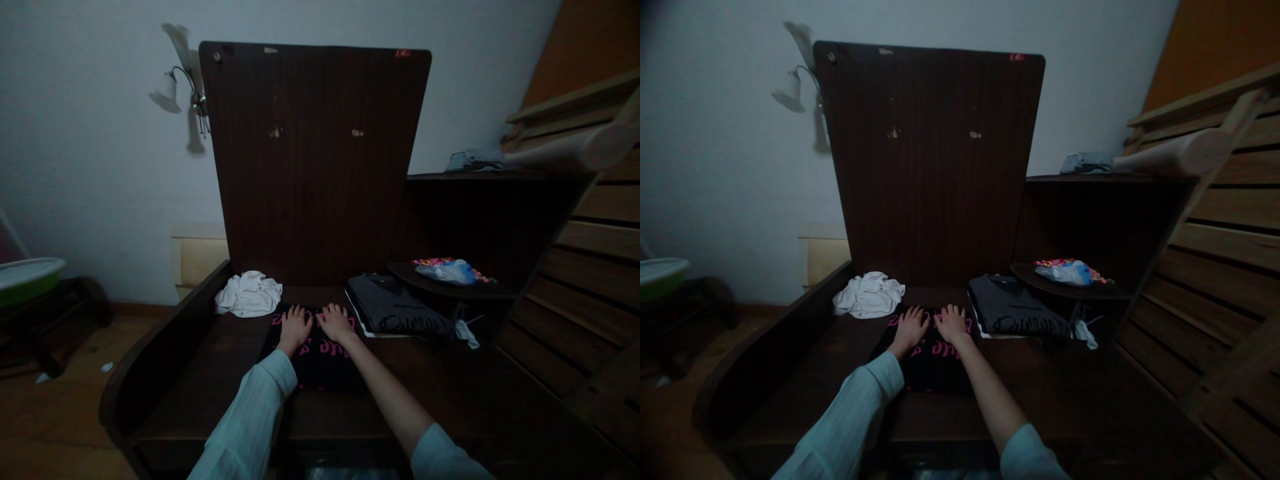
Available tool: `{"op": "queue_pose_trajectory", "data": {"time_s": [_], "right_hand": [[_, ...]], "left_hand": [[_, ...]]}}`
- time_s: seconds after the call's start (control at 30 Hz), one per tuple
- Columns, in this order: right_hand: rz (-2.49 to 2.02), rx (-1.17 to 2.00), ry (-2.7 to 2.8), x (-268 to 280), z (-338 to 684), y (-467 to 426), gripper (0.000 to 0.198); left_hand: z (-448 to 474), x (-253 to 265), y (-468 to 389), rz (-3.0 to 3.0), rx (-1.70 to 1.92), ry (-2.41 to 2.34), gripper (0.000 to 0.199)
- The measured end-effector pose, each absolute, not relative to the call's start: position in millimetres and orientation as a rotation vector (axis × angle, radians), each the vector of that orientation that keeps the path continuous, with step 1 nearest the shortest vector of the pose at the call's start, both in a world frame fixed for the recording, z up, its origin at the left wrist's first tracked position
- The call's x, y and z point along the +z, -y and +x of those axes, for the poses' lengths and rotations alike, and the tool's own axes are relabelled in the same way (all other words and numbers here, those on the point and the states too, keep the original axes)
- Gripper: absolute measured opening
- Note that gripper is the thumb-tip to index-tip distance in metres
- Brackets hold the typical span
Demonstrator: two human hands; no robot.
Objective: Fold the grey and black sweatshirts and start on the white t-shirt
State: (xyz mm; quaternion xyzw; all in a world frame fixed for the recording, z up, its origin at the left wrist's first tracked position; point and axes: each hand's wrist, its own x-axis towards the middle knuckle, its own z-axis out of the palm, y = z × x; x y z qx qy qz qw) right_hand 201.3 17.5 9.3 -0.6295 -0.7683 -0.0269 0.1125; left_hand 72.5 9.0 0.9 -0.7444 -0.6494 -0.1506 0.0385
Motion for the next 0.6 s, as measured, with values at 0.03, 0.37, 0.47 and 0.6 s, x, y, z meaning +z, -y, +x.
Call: {"op": "queue_pose_trajectory", "data": {"time_s": [0.03,0.37,0.47,0.6], "right_hand": [[-1.854,-0.112,2.241,9,201,-16,0.045],[-1.904,-0.185,2.186,14,197,-11,0.041],[-1.894,-0.19,2.201,15,197,-11,0.04],[-1.842,-0.189,2.273,12,206,-11,0.042]], "left_hand": [[72,1,-9,-2.297,-0.464,1.978,0.046],[74,4,-6,-2.369,-0.467,1.935,0.043],[63,5,-9,-2.541,-0.346,1.912,0.047],[19,1,-13,-2.82,-0.276,1.841,0.054]]}}
